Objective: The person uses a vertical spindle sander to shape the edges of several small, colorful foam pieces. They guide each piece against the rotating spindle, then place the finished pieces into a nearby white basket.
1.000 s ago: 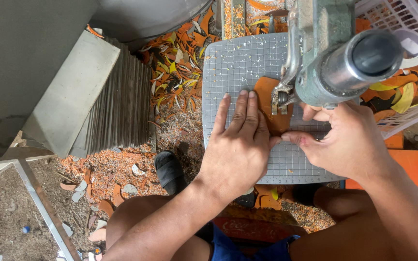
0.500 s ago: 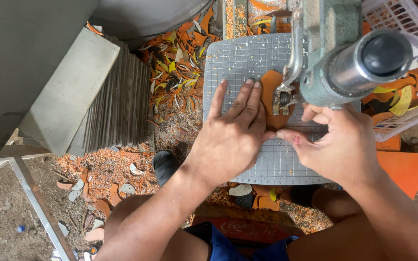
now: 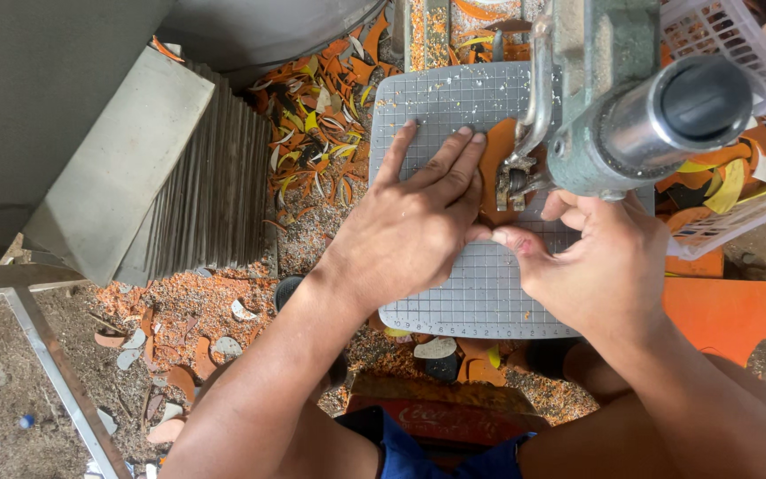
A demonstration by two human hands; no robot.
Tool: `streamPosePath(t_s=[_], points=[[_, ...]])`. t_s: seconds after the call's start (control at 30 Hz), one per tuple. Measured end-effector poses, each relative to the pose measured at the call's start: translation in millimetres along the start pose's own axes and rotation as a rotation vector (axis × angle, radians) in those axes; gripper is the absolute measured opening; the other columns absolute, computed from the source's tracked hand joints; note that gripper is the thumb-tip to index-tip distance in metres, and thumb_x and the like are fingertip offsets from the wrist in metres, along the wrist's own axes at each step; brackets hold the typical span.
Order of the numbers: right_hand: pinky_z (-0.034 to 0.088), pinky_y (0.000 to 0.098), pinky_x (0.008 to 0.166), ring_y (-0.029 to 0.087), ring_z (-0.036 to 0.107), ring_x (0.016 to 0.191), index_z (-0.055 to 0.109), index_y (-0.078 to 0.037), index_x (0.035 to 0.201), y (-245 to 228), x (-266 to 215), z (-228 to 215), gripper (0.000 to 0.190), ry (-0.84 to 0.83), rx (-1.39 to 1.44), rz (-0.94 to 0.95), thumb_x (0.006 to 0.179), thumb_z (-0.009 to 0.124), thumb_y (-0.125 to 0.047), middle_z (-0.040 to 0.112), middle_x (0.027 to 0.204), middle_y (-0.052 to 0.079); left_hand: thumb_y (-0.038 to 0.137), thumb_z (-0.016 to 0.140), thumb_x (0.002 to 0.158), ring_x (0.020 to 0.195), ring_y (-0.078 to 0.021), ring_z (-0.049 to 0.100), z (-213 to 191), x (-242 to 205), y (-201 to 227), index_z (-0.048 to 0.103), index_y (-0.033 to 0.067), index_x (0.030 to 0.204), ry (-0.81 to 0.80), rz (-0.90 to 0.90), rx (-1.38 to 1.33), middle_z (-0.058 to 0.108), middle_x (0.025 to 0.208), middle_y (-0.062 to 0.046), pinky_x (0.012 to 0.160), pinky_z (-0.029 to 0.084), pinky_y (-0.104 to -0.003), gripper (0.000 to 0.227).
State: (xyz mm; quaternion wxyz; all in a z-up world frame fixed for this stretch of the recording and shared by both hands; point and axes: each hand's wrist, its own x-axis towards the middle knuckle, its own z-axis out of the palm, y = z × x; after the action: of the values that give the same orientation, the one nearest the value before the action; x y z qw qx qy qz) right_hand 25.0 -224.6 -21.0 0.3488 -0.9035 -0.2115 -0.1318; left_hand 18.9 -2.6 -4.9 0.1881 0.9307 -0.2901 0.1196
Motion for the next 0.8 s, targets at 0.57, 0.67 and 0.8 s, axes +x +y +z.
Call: streamPosePath(t_s=[0.57,0.67,0.8], points=[[0.056,0.0403,0.069,0.027,0.073,0.07,0.077,-0.003,0.1,8.4,42.2,-40.6,0.024,-0.355,-0.219,0.238,0.091,0.084,-0.024,0.075,0.077,0.017,0.039,0.076,0.088,0.135,-0.0287,0.056,-3.2,-6.7,13.8,0.072,0.0003,0.111,0.062,-0.111,-0.047,0.064,0.138,-0.018,0.118,0.037,-0.056,0.045],[0.058,0.0406,0.078,0.029,0.074,0.091,0.08,-0.008,0.106,20.7,45.4,-31.5,0.019,-0.264,-0.086,-0.105,0.087,0.081,-0.01,0.078,0.102,0.014,0.035,0.075,0.091,0.133,-0.027,0.06,3.6,-3.1,18.2,0.073,0.0007,0.11,0.149,-0.129,-0.011,0.066,0.136,-0.017,0.118,0.039,-0.055,0.039],[0.059,0.0396,0.083,0.026,0.075,0.095,0.071,-0.002,0.106,23.8,48.1,-28.4,0.021,-0.227,0.018,-0.062,0.087,0.078,-0.004,0.075,0.103,0.012,0.034,0.073,0.094,0.133,-0.026,0.061,8.9,-2.9,13.9,0.074,0.0003,0.108,0.135,-0.094,0.003,0.067,0.136,-0.018,0.118,0.04,-0.054,0.036]])
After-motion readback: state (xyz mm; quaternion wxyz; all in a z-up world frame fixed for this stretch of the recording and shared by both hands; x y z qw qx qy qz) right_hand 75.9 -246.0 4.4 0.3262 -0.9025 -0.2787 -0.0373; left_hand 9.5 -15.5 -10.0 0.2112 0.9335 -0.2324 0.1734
